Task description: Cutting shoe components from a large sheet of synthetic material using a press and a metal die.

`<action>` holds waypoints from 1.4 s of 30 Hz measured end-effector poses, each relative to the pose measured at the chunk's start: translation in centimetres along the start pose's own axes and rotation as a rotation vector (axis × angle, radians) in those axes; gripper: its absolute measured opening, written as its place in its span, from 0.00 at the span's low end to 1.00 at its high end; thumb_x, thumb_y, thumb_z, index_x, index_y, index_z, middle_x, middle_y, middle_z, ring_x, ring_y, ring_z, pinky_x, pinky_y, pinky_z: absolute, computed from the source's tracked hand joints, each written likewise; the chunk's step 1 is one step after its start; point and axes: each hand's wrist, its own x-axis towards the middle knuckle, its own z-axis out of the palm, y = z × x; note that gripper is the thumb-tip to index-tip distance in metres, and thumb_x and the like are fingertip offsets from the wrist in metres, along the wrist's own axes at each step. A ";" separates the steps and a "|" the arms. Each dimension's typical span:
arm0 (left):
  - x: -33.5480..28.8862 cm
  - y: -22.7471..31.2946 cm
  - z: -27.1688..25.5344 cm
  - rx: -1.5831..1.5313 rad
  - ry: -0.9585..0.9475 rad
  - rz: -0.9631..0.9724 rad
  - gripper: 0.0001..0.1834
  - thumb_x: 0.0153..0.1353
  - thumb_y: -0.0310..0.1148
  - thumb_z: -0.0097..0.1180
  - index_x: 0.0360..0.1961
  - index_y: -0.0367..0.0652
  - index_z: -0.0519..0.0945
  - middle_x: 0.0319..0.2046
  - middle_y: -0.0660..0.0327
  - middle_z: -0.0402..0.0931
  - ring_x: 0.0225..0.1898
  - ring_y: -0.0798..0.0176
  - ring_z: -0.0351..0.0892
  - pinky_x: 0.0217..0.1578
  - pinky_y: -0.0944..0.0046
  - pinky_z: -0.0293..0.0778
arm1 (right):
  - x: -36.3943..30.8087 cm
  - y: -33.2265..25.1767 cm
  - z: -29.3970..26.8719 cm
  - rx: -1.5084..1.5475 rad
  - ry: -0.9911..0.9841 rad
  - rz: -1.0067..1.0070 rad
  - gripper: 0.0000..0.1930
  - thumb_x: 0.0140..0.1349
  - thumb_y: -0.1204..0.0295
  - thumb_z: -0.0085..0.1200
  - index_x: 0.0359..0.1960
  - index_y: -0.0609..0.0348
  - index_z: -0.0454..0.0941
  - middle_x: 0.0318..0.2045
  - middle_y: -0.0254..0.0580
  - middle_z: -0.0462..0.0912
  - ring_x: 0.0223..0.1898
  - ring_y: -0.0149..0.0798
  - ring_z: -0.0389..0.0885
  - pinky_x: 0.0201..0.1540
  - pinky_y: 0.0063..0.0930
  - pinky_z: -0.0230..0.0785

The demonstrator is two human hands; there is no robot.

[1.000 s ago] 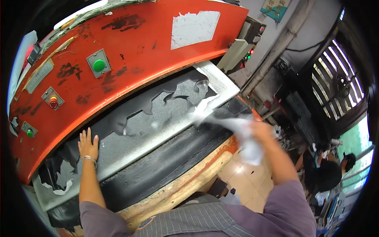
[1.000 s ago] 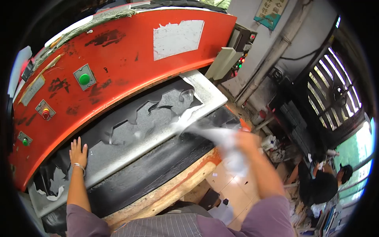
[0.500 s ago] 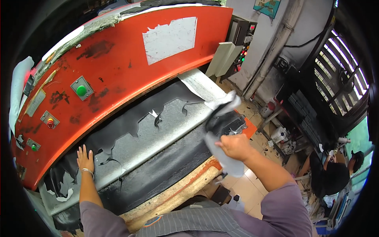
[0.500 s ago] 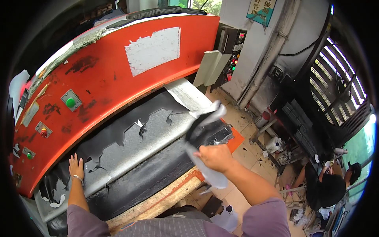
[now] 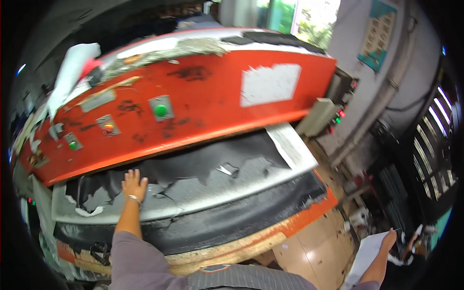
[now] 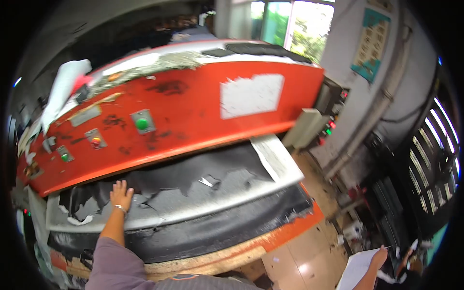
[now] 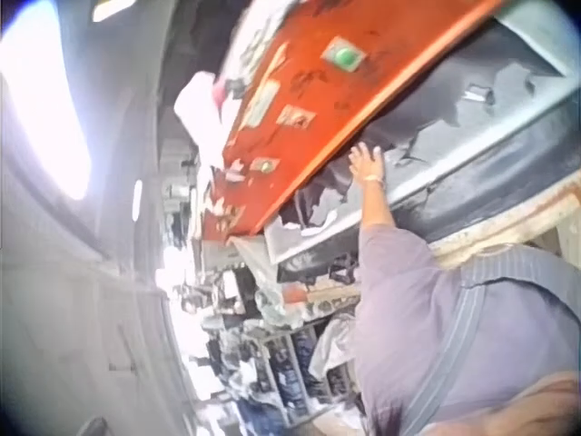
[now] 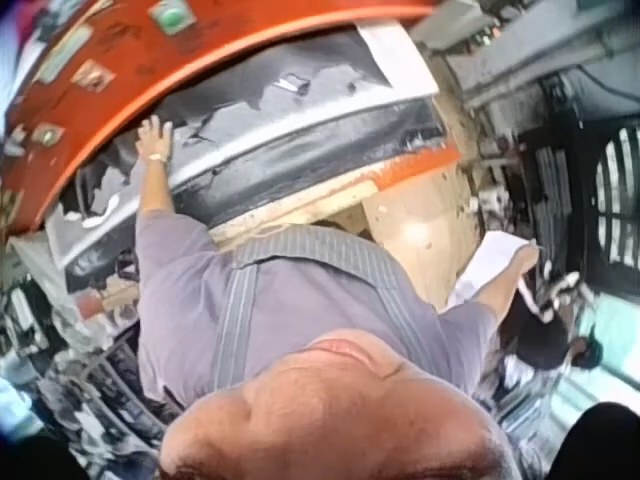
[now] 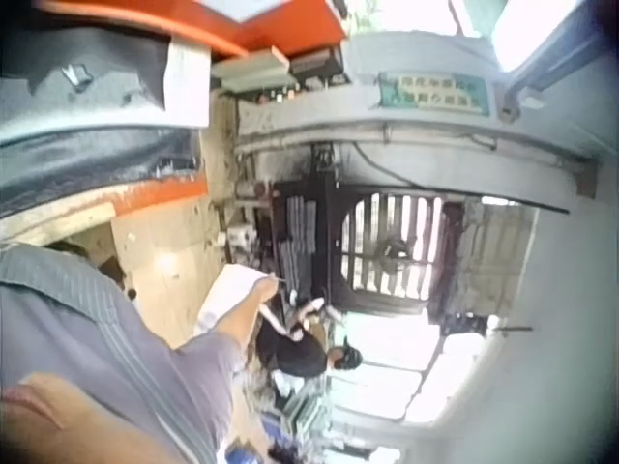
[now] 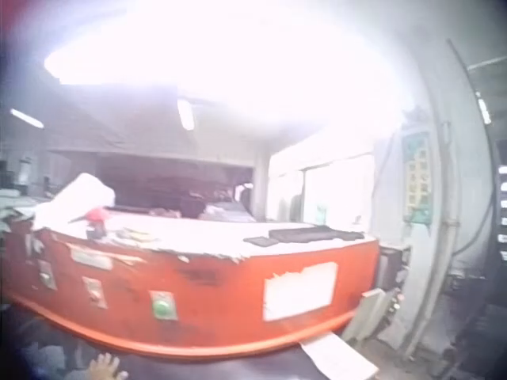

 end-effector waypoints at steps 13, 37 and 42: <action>-11.0 -3.0 -2.1 -0.851 -0.120 0.201 0.25 0.58 0.48 0.59 0.51 0.44 0.80 0.60 0.50 0.69 0.65 0.51 0.63 0.63 0.52 0.56 | 5.6 -78.9 -27.5 1.213 0.898 -1.234 0.14 0.60 0.78 0.51 0.45 0.55 0.83 0.40 0.46 0.83 0.38 0.44 0.81 0.43 0.34 0.74; 6.1 -44.7 3.5 -1.420 0.249 -0.880 0.23 0.56 0.45 0.64 0.48 0.43 0.77 0.41 0.59 0.79 0.38 0.61 0.77 0.30 0.62 0.75 | -25.3 -69.9 -1.8 0.639 -0.281 -0.955 0.18 0.58 0.62 0.59 0.45 0.63 0.78 0.41 0.53 0.81 0.44 0.54 0.79 0.48 0.41 0.70; 7.2 -54.3 2.7 -0.223 0.772 -0.616 0.27 0.57 0.45 0.63 0.50 0.35 0.76 0.49 0.48 0.77 0.48 0.46 0.78 0.45 0.53 0.75 | -22.4 -64.8 6.6 0.271 -0.655 -0.270 0.34 0.55 0.49 0.60 0.52 0.69 0.75 0.51 0.59 0.77 0.55 0.54 0.75 0.58 0.42 0.65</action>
